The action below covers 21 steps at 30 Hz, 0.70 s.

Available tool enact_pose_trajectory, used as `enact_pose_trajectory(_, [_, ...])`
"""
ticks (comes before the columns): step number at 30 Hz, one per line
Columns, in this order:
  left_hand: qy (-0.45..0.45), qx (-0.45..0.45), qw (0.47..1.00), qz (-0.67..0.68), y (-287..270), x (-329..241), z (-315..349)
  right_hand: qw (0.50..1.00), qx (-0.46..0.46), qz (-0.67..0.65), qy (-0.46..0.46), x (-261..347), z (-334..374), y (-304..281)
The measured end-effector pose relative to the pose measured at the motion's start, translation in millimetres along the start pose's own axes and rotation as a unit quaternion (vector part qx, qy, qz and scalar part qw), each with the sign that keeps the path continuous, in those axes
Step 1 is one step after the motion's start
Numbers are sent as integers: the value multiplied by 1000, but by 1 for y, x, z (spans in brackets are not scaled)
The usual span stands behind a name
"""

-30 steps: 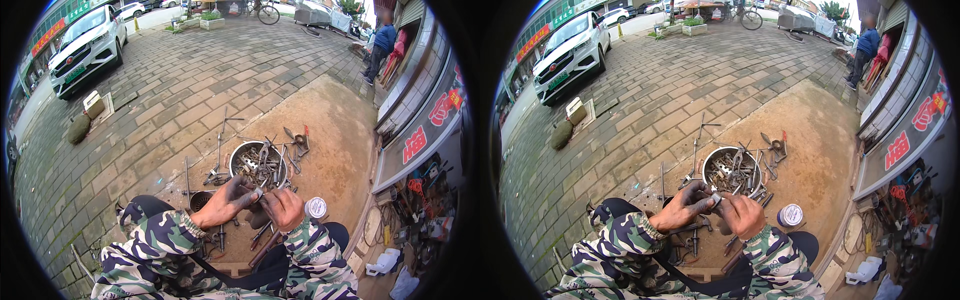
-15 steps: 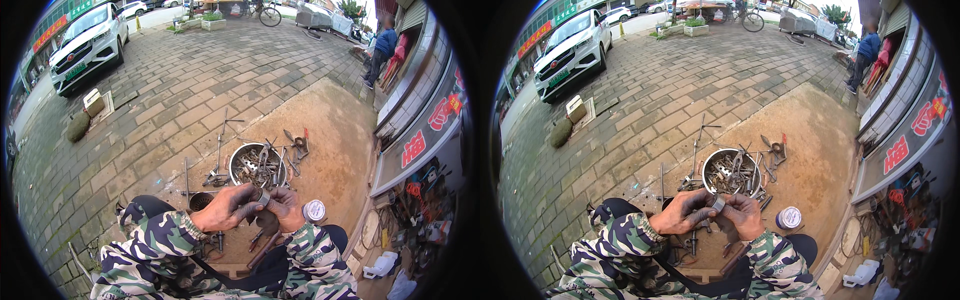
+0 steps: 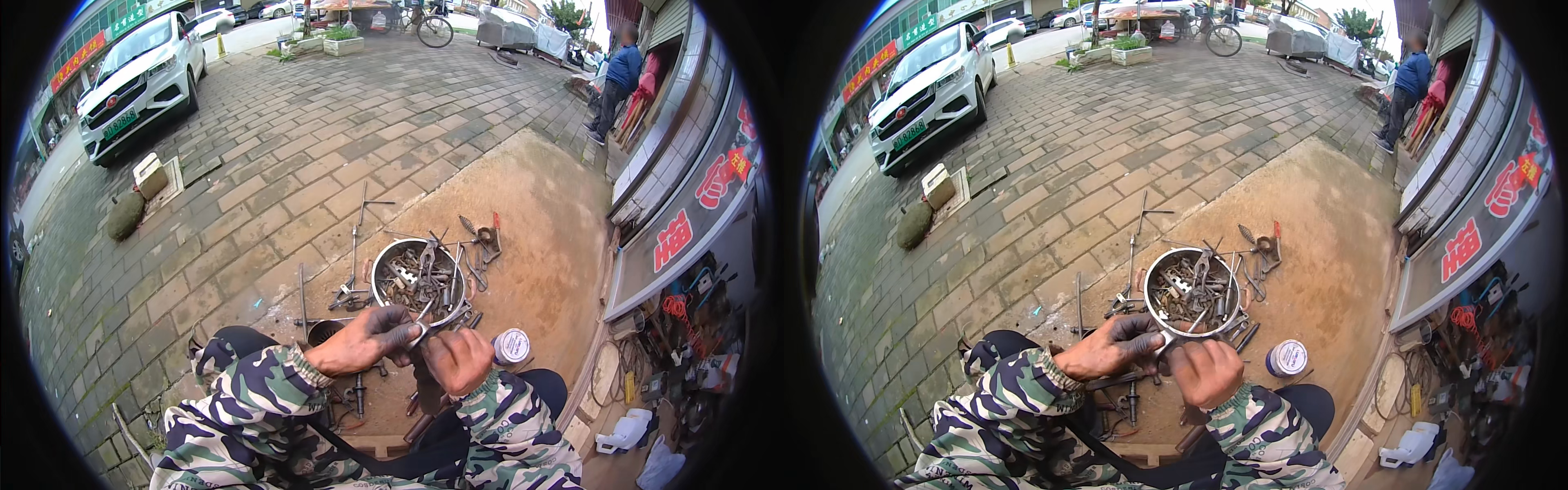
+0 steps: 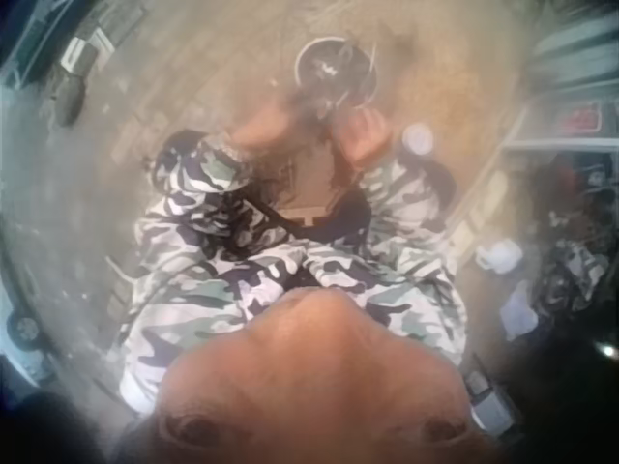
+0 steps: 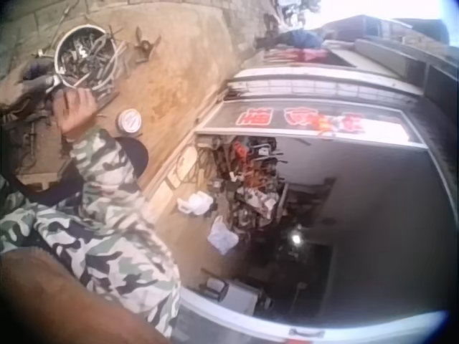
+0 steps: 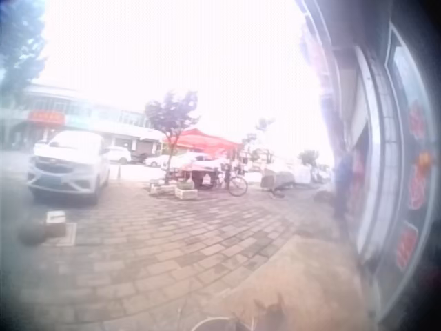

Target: The person sits on a small stool and cleans a small cylindrical metal part with a cloth. They repeatedly wipe the part, rotate it, and inspect it by hand. The person then picks up a second similar part and cleans it in the same manner.

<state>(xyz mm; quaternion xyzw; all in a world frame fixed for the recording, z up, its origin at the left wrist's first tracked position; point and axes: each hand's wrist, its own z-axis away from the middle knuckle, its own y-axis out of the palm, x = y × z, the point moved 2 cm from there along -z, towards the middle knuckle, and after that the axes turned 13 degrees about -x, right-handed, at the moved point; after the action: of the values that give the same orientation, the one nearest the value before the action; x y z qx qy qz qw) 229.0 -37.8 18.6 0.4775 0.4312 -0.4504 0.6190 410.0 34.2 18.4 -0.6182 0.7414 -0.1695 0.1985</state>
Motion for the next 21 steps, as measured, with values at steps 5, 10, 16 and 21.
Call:
enact_pose_trajectory(5, [327,-8,898,-294,-3,-14,1,498,48,-540,677,-9,17,21])
enact_pose_trajectory(10, [336,-37,898,-281,0,-11,12,590,126,-484,634,-22,15,23])
enact_pose_trajectory(16, [-58,-52,997,19,-3,0,1,999,-12,-47,9,-2,-10,4])
enact_pose_trajectory(21, [62,-34,997,-39,-1,7,2,915,-7,-215,341,-6,5,12])
